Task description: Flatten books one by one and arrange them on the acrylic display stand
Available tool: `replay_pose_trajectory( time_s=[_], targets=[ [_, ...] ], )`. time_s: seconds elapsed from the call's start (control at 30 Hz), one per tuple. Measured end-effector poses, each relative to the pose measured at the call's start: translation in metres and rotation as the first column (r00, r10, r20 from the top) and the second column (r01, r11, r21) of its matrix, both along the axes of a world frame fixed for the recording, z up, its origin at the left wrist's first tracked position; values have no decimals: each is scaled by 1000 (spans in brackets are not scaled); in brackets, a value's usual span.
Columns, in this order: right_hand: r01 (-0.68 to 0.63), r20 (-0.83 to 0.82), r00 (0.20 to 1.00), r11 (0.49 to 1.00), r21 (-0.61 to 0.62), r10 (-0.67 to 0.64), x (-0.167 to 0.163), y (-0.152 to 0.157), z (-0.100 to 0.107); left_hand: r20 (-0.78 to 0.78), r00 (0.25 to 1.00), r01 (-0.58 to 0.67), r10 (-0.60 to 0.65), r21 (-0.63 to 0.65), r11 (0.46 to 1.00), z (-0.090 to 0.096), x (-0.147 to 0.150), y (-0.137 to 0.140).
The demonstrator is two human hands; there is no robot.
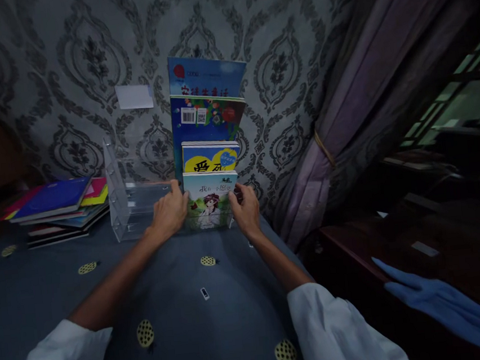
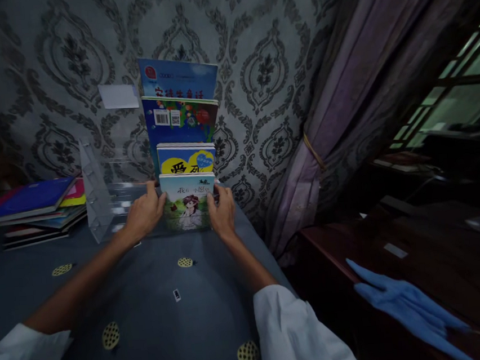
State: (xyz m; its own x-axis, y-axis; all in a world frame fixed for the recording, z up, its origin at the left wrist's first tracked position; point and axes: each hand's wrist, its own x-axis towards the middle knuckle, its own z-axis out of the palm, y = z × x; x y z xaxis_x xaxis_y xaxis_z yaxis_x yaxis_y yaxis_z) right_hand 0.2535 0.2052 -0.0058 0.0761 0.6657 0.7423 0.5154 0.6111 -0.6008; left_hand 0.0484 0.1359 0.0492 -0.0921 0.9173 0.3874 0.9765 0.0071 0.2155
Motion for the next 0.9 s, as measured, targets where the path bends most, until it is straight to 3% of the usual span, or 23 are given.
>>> replay_pose_trajectory(
  time_s=[0.17,0.37,0.6,0.9],
  targets=[
    [-6,18,1000,996,87,4,-4,10,17,19,999,36,-37,77,996,13,-4,4],
    [-57,-86,994,997,49,61,-10,19,19,15,999,49,-50,39,998,17,0,5],
    [-123,-91,988,992,7,123,-6,19,23,17,997,73,-75,66,995,23,-3,2],
    [-123,39,992,990,76,120,-3,25,71,-53,993,116,-109,184,976,63,-12,10]
  ],
)
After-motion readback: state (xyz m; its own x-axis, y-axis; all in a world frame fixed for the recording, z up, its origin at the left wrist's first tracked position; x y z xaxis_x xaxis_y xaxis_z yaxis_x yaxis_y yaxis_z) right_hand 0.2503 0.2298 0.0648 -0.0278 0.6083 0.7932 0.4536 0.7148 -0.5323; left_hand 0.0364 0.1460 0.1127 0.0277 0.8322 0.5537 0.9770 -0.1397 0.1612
